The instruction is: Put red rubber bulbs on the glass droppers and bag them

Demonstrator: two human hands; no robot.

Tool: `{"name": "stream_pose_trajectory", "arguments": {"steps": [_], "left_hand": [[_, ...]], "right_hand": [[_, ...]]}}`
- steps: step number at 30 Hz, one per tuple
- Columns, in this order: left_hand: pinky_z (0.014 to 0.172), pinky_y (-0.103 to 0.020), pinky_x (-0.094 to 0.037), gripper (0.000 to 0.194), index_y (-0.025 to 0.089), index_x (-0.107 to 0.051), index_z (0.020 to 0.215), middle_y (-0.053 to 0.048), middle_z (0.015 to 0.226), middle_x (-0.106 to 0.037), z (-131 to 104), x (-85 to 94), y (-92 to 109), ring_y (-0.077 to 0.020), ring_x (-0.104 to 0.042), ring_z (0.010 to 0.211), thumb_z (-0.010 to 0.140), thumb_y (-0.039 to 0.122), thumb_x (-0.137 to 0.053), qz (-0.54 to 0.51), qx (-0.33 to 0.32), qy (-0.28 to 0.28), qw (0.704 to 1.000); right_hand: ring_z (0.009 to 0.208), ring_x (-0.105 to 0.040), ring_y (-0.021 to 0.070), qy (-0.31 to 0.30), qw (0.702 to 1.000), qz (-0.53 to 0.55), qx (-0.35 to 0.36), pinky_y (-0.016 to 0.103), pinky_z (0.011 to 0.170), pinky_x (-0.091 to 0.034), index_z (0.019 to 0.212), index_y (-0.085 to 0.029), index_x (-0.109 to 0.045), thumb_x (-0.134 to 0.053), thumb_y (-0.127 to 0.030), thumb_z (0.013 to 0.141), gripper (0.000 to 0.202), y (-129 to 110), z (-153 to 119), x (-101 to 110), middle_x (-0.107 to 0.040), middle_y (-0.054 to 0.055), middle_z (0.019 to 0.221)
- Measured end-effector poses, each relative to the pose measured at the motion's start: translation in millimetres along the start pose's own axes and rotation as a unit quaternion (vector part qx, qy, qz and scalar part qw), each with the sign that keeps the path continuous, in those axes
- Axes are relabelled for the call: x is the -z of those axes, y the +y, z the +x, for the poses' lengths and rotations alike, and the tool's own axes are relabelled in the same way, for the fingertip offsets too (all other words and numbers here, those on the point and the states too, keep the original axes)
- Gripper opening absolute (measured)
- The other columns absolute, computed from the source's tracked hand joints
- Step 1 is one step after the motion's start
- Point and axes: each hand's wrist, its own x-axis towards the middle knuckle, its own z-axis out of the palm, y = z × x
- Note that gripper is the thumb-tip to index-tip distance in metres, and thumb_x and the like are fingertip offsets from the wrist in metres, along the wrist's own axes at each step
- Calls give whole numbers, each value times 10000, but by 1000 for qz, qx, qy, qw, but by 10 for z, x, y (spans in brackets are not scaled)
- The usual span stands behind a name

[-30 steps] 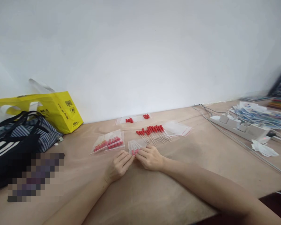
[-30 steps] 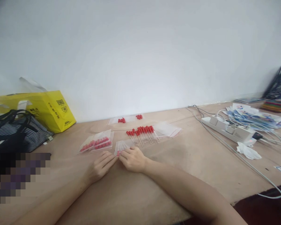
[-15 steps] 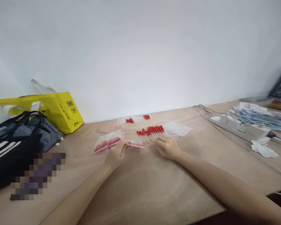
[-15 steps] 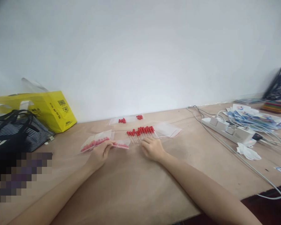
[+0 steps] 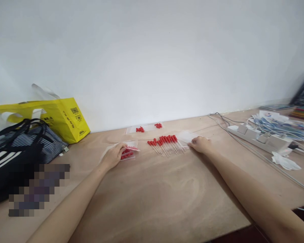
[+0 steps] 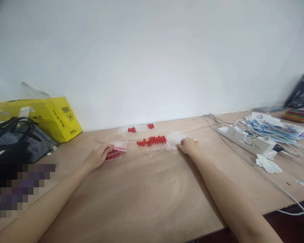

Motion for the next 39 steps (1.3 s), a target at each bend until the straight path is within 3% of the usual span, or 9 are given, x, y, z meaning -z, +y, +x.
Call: {"name": "stream_pose_trajectory", "arguments": {"steps": [7, 15, 17, 19, 23, 25, 28, 32, 39], "left_hand": [[814, -382, -400, 186, 191, -545, 848, -59, 922, -622, -236, 21, 109, -228, -536, 917, 804, 334, -433, 37, -21, 31, 999], [817, -378, -406, 97, 176, -534, 867, -62, 886, -614, -405, -36, 370, -205, -538, 886, 792, 203, -479, 54, -127, 125, 982], [813, -380, -410, 99, 176, -534, 871, -59, 871, -614, -408, -24, 434, -199, -542, 864, 782, 173, -490, 49, -149, 143, 977], [804, -385, -414, 118, 180, -532, 884, -57, 868, -614, -407, 1, 517, -201, -542, 860, 773, 157, -499, 40, -160, 165, 973], [789, -389, -427, 130, 176, -529, 887, -61, 860, -612, -411, 41, 750, -198, -548, 857, 769, 142, -487, -18, -154, 217, 964], [770, -356, -448, 116, 174, -537, 862, -55, 831, -617, -421, 28, 868, -178, -563, 829, 780, 138, -462, -67, -158, 194, 966], [809, -343, -462, 169, 172, -553, 935, -79, 954, -620, -451, -36, 982, -187, -563, 918, 795, 204, -464, -91, -155, 41, 983], [851, -369, -459, 451, 158, -418, 1203, -125, 1225, -492, -491, -100, 991, -231, -476, 1104, 795, 336, -495, -55, -110, -119, 985], [902, -387, -423, 470, 185, -383, 1243, -91, 1272, -449, -487, -64, 968, -225, -422, 1159, 815, 360, -464, -62, -88, -169, 980]], "right_hand": [[880, -556, 235, 34, 999, 8, 5, 347, 766, -346, 808, -162, -658, -428, -226, 766, 243, -120, -10, -39, -631, 122, 902], [845, -562, 184, 144, 985, 90, -27, 269, 724, -393, 887, -158, -616, -303, -246, 839, 329, -195, -90, 49, -618, 104, 937], [854, -552, 157, 176, 974, 141, 39, 247, 742, -401, 871, -162, -600, -311, -226, 843, 297, -315, -184, 83, -609, 86, 932], [822, -550, 162, 204, 925, 249, 204, 269, 733, -418, 808, -169, -592, -369, -201, 822, 226, -509, -350, 89, -609, 77, 858], [782, -535, 145, 121, 847, 285, 431, 261, 692, -433, 788, -166, -593, -432, -131, 782, 164, -994, -812, 32, -594, 65, 823], [752, -526, 139, 78, 833, 260, 483, 248, 667, -431, 755, -164, -600, -451, -133, 779, 154, -1190, -1014, 10, -587, 58, 799], [763, -522, 135, 27, 818, 270, 508, 252, 694, -429, 804, -178, -613, -491, -209, 790, 127, -1327, -1171, 22, -592, 39, 807], [778, -514, 146, 32, 842, 323, 431, 283, 717, -420, 853, -174, -608, -558, -266, 753, 145, -1246, -1097, 55, -597, 37, 809], [712, -515, 140, -1, 871, 325, 369, 295, 685, -406, 791, -187, -631, -575, -257, 740, 103, -1048, -919, 19, -591, 16, 708]]}}
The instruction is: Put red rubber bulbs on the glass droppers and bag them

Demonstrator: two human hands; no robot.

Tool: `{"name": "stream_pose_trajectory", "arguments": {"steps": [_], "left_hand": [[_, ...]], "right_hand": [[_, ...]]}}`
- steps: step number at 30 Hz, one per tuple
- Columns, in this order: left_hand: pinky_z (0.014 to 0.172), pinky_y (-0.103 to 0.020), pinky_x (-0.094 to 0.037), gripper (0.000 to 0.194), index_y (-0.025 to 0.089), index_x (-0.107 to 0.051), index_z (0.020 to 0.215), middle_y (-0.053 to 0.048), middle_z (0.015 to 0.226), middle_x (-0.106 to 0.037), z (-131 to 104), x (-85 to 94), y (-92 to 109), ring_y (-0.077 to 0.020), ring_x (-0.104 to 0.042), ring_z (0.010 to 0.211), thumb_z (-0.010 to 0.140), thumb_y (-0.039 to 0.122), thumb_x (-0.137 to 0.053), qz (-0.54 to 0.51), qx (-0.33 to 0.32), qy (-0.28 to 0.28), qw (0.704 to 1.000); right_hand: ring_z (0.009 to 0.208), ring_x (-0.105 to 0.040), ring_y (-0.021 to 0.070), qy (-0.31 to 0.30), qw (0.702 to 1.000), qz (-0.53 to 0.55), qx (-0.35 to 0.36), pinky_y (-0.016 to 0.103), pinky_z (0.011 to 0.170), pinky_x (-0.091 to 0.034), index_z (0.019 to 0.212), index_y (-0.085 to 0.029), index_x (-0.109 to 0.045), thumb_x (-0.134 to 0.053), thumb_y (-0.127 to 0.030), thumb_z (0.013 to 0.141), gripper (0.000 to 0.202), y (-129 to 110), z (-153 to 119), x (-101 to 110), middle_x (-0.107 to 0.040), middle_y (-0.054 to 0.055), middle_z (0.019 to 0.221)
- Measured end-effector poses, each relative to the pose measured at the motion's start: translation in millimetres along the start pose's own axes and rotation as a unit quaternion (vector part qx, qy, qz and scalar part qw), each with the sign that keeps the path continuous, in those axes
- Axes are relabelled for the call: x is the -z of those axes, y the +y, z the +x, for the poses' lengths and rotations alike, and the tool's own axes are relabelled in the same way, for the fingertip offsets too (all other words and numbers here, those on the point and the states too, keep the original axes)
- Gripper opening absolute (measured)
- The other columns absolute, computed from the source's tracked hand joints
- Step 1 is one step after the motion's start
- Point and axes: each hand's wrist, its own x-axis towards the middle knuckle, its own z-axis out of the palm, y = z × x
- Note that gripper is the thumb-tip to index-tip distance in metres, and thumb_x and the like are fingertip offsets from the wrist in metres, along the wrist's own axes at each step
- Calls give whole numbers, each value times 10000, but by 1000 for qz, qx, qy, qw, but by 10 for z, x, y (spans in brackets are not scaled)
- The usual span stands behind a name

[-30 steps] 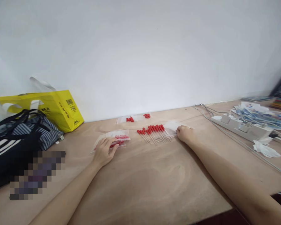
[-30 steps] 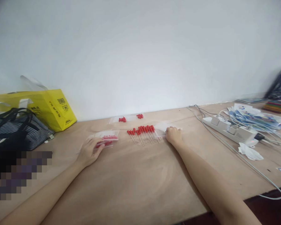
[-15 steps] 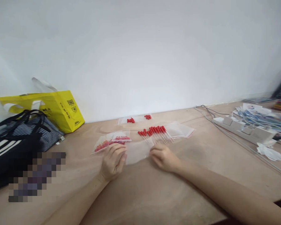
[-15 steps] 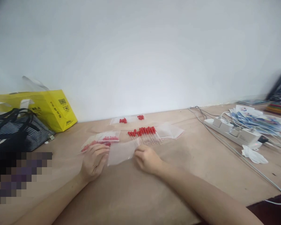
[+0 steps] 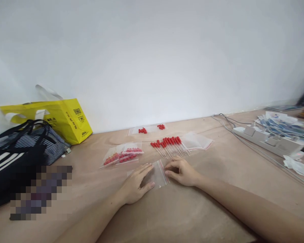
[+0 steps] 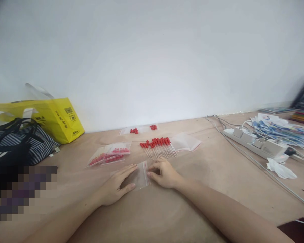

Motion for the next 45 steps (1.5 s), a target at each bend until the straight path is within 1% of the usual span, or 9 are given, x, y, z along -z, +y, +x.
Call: {"name": "stream_pose_trajectory", "arguments": {"steps": [7, 12, 23, 27, 30, 32, 34, 36, 45], "left_hand": [[938, -420, -378, 503, 173, -352, 1263, -104, 1302, -407, -2, 7, 4, -236, -375, 1192, 819, 389, -446, -33, 25, -31, 999], [995, -407, -303, 571, 200, -268, 1307, -70, 1346, -347, -24, 46, 3, -218, -307, 1233, 819, 456, -416, -77, 52, -83, 992], [989, -396, -291, 707, 230, -119, 1346, -66, 1382, -275, -86, 84, -67, -233, -296, 1233, 784, 514, -440, -121, 86, -103, 984], [978, -397, -305, 703, 228, -167, 1335, -70, 1363, -314, -123, 93, -86, -241, -334, 1210, 767, 515, -467, -125, 103, -105, 981], [977, -400, -305, 670, 226, -216, 1320, -66, 1355, -330, -124, 88, -86, -246, -335, 1209, 767, 504, -471, -125, 107, -99, 981], [974, -401, -310, 660, 226, -231, 1314, -63, 1354, -332, -117, 88, -80, -248, -335, 1208, 765, 498, -477, -124, 108, -97, 982], [970, -402, -315, 651, 227, -237, 1311, -62, 1352, -335, -113, 91, -73, -246, -341, 1204, 767, 494, -475, -124, 109, -97, 981], [967, -404, -318, 647, 227, -241, 1309, -63, 1351, -338, -113, 96, -68, -245, -347, 1200, 768, 495, -473, -125, 111, -99, 981], [972, -415, -317, 650, 230, -253, 1307, -67, 1345, -347, -114, 104, -74, -251, -347, 1201, 758, 478, -494, -126, 112, -100, 981]], "right_hand": [[841, -507, 154, -51, 995, 39, 75, 315, 770, -400, 835, -183, -645, -558, -373, 754, 223, -43, 9, 23, -585, 52, 894], [971, -497, 187, -163, 968, 52, 184, 325, 849, -369, 1005, -139, -596, -570, -488, 701, 463, -13, 28, 36, -576, 92, 1016], [1225, -278, 243, -229, 958, 25, 170, 403, 963, -254, 1244, -286, -402, -605, -512, 653, 664, -73, 59, 109, -222, 93, 1377], [1124, -424, 211, -202, 964, 114, 127, 356, 920, -329, 1115, -234, -552, -609, -467, 668, 507, -27, 73, 127, -375, 94, 1294], [832, -575, 149, -143, 979, 135, 46, 266, 741, -429, 876, -169, -657, -529, -414, 755, 302, 57, 184, 137, -621, 66, 921], [679, -572, 121, -68, 994, 69, -39, 222, 637, -422, 769, -150, -656, -502, -369, 780, 268, 115, 335, 126, -637, 35, 724], [664, -566, 111, -12, 990, -37, -132, 203, 615, -400, 785, -157, -648, -517, -316, 766, 208, 153, 532, 89, -646, 26, 737], [715, -574, 118, -24, 968, -138, -208, 200, 630, -388, 807, -193, -652, -514, -312, 757, 189, 163, 739, 20, -657, 17, 794], [886, -567, 253, -44, 921, -223, -316, 354, 757, -359, 807, -126, -647, -530, -226, 710, 182, 108, 1222, -380, -636, 156, 892]]}}
